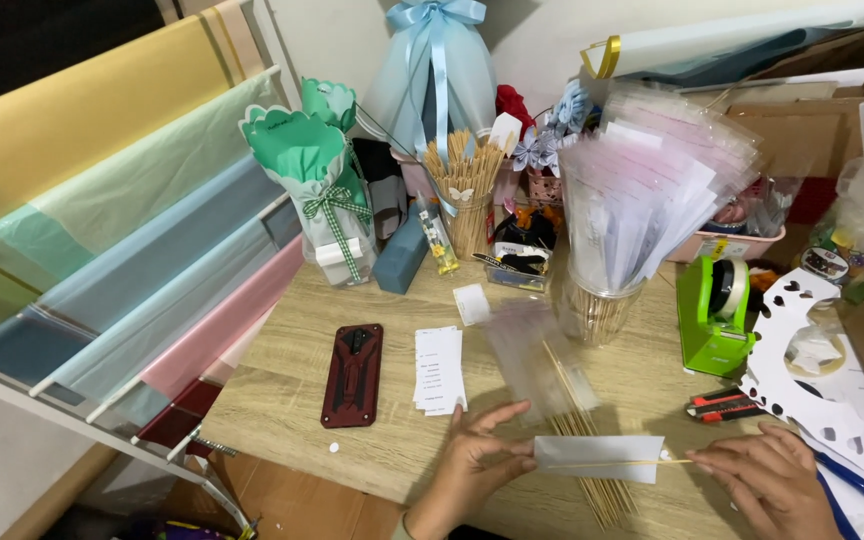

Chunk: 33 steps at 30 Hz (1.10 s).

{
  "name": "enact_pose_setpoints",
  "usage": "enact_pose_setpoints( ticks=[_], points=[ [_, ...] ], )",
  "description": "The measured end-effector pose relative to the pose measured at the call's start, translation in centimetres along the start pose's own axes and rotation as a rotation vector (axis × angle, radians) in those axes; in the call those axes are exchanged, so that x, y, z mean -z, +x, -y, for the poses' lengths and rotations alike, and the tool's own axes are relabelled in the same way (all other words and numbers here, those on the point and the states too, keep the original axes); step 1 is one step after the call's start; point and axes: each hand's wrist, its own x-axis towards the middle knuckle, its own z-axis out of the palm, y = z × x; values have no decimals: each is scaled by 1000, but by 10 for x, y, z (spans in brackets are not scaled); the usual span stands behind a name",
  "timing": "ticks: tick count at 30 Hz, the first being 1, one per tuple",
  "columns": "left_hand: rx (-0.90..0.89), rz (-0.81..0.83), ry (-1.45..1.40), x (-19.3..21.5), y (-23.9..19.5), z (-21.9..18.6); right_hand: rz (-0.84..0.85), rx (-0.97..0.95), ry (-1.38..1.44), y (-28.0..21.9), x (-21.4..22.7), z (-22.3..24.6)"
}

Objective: The person repeatedly picks up small white paper labels and wooden sticks, inserts the sticks into clear plastic sleeves, and places the assembled units into a glass container. The process is repeated multiple times throughout the clip.

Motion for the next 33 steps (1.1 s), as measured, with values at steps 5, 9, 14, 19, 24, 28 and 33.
enact_pose_setpoints(
  ticks=[5, 9, 14, 19, 24, 28, 33],
  points=[
    [-148, -141, 47, -7, -2, 15, 28, 17, 3, -3, -6, -3],
    [-207, -226, 55, -4, -2, 19, 16, -28, -53, -2, -8, 4],
    [-204, -287, 24, 19, -8, 13, -79, -49, -58, -2, -8, 0],
    [-143, -394, -24, 62, -10, 13, -265, -279, 82, -8, -8, 21],
    [-50, -515, 73, 109, 4, 12, 87, -634, -66, -46, -19, -78],
    [-192, -531, 383, 123, 42, 51, 300, -757, -90, -105, -69, -190],
    [-111, -515, 673, 116, 101, 118, 45, -799, 206, -90, -78, -111]
  ],
)
